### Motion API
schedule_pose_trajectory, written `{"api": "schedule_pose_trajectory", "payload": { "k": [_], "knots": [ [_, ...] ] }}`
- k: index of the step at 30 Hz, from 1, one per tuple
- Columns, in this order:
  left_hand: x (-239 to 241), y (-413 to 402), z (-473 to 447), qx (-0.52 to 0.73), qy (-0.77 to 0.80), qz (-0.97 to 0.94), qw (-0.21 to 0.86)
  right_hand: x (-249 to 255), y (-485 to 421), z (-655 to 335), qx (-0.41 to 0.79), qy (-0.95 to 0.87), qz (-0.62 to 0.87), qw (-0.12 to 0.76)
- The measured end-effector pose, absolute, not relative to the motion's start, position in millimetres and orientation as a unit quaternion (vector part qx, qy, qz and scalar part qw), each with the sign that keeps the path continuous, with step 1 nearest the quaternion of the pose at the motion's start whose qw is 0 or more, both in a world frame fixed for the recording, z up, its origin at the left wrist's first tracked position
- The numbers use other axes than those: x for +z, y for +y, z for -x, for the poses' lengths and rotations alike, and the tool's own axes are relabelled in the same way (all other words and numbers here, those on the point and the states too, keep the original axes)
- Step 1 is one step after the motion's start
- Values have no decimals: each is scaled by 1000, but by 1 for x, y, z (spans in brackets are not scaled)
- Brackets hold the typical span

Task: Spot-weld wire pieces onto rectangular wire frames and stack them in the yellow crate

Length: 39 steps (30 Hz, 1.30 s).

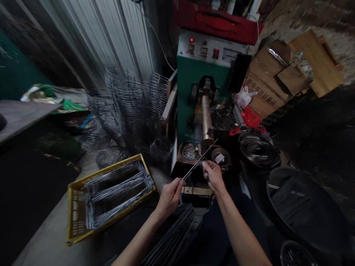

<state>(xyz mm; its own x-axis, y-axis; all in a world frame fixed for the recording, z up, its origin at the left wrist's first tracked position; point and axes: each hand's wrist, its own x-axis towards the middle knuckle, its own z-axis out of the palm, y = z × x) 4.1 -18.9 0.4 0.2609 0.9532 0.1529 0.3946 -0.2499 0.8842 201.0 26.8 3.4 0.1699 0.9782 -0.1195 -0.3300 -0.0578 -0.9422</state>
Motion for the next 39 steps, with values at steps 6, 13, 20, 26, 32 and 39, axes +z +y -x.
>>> {"api": "schedule_pose_trajectory", "payload": {
  "k": [6,13,20,26,32,39],
  "knots": [
    [1,-22,-4,378,483,-697,371,4,27,-201,546,-342,484,591],
    [3,-21,-5,372,482,-697,379,5,28,-202,542,-337,490,594],
    [5,-17,-8,380,489,-679,393,6,32,-204,538,-349,491,590],
    [9,-19,-11,397,489,-662,408,8,34,-203,539,-353,489,588],
    [11,-18,-12,394,494,-657,410,9,36,-203,537,-349,498,585],
    [12,-15,-10,386,494,-666,405,10,38,-202,529,-355,500,586]
  ]
}}
